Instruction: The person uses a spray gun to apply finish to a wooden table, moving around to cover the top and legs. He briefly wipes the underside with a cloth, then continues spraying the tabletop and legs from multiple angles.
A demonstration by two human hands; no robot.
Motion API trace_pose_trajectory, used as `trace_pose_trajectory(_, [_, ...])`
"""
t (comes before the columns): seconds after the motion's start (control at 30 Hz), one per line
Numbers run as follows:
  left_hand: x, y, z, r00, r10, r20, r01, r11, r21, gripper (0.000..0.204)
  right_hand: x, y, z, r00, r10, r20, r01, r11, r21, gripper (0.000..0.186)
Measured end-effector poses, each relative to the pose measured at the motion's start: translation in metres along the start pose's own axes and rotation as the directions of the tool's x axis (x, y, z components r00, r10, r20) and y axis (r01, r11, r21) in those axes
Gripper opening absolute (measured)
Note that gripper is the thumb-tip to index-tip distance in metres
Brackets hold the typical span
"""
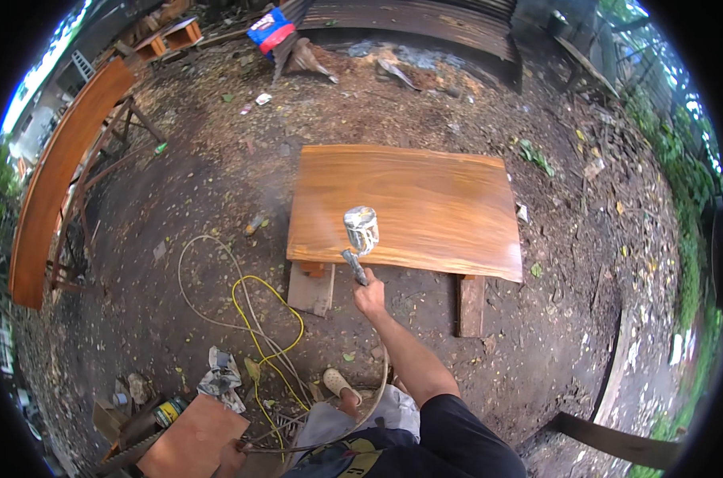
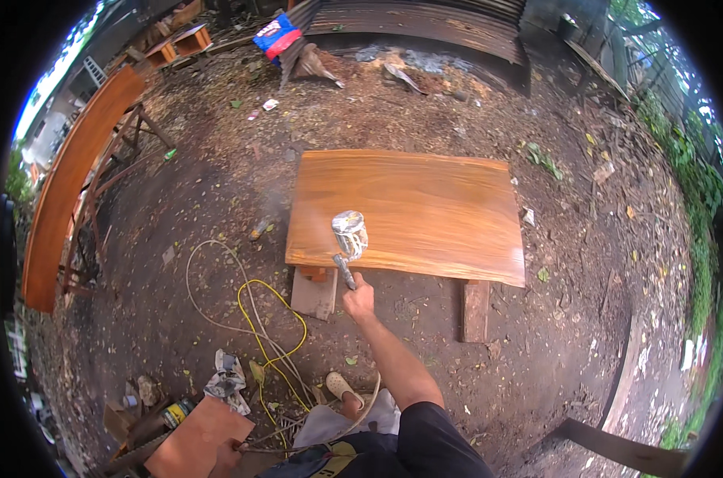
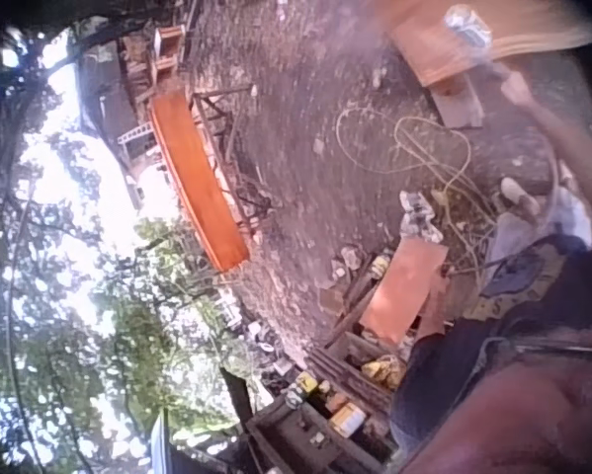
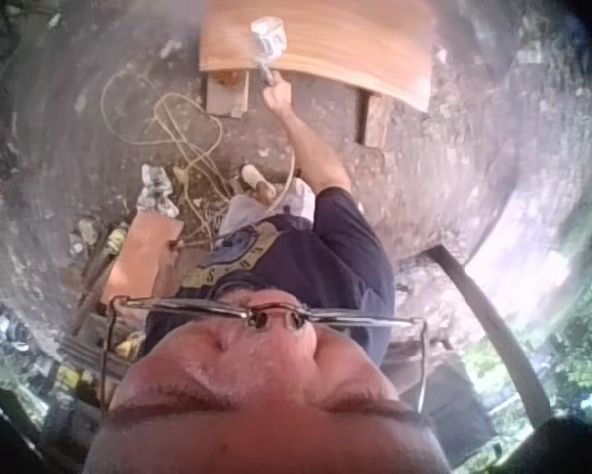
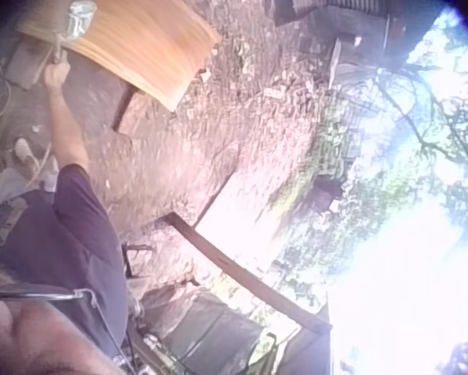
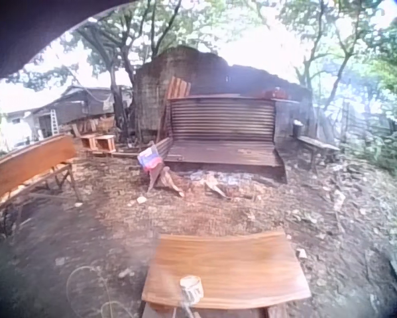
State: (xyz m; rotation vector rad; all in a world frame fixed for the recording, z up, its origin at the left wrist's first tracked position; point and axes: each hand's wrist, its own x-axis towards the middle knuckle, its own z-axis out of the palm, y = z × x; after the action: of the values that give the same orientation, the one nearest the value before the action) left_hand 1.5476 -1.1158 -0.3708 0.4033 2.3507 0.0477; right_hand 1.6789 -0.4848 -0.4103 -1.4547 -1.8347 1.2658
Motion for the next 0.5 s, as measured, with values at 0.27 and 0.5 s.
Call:
trace_pose_trajectory(0.27, [0.051,0.074,0.016,0.978,0.194,0.079,-0.194,0.981,-0.007,0.046,0.008,0.096,-0.165,0.960,0.111,-0.259,-0.109,0.994,0.023,0.014])
trace_pose_trajectory(0.5, [0.031,0.222,0.007,0.969,0.161,0.186,-0.211,0.933,0.290,0.047,0.009,0.149,-0.296,0.868,0.171,-0.465,-0.170,0.984,0.044,0.014])
